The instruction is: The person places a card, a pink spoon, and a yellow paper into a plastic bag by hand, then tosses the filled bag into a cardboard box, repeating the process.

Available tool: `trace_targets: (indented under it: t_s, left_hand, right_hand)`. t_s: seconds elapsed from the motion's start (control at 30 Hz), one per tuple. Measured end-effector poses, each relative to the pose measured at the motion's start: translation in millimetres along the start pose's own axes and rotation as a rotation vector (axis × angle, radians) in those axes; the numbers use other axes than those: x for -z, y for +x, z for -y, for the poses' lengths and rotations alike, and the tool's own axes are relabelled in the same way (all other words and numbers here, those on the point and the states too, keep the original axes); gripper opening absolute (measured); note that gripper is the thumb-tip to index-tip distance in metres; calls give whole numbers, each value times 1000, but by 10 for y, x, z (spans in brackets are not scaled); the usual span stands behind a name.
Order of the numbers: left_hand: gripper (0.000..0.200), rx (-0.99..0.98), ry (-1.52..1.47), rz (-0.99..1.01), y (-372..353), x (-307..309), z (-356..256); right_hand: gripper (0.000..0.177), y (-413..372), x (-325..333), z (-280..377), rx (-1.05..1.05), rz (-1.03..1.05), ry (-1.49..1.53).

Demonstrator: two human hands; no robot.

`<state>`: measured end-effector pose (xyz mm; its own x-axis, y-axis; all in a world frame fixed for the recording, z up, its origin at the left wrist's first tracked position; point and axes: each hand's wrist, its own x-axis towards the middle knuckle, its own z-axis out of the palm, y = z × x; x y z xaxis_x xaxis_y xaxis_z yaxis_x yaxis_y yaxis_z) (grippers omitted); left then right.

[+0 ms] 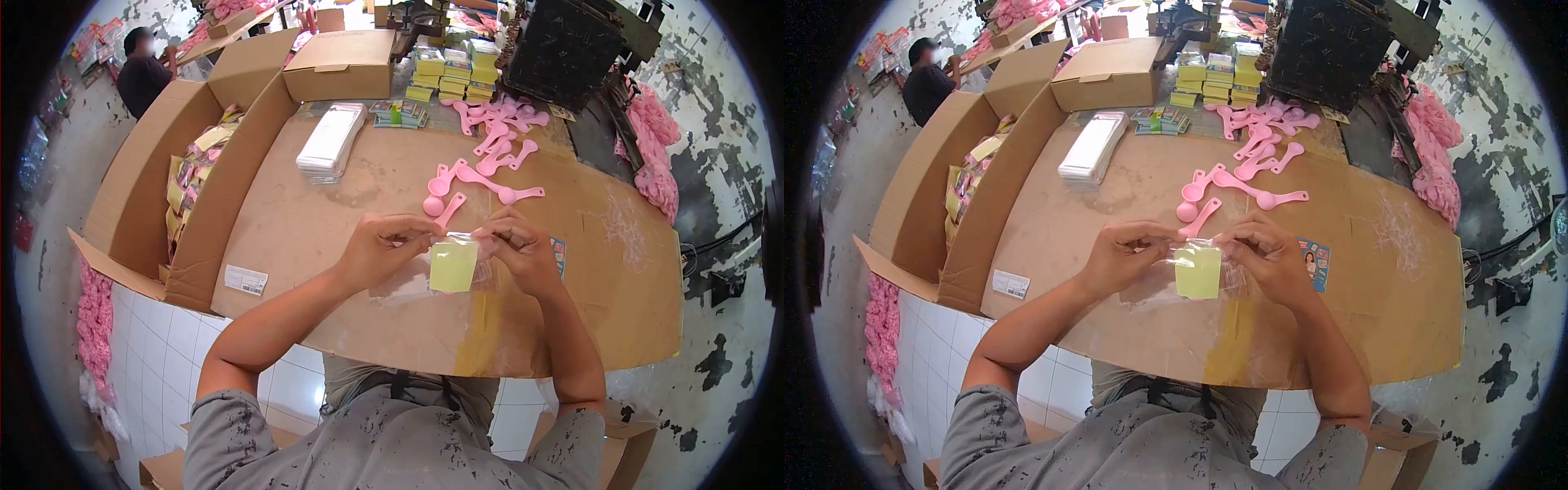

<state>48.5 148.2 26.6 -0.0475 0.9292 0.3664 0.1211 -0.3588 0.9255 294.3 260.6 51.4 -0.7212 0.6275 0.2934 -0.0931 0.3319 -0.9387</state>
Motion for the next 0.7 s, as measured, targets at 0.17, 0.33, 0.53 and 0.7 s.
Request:
trace_targets:
  t_s: [0.17, 0.33, 0.53, 0.7]
  left_hand:
    - [20, 26, -27, 21, 7, 11, -5]
    - [19, -52, 6, 76, 25, 58, 63]
    - [19, 221, -165, 39, 20, 8, 13]
    - [23, 362, -183, 37, 63, 15, 28]
  right_hand:
    - [18, 1, 107, -87, 45, 51, -135]
    - [19, -9, 60, -30, -7, 44, -80]
    - [18, -21, 43, -51, -13, 45, -186]
    - [24, -24, 43, -96, -56, 55, -68]
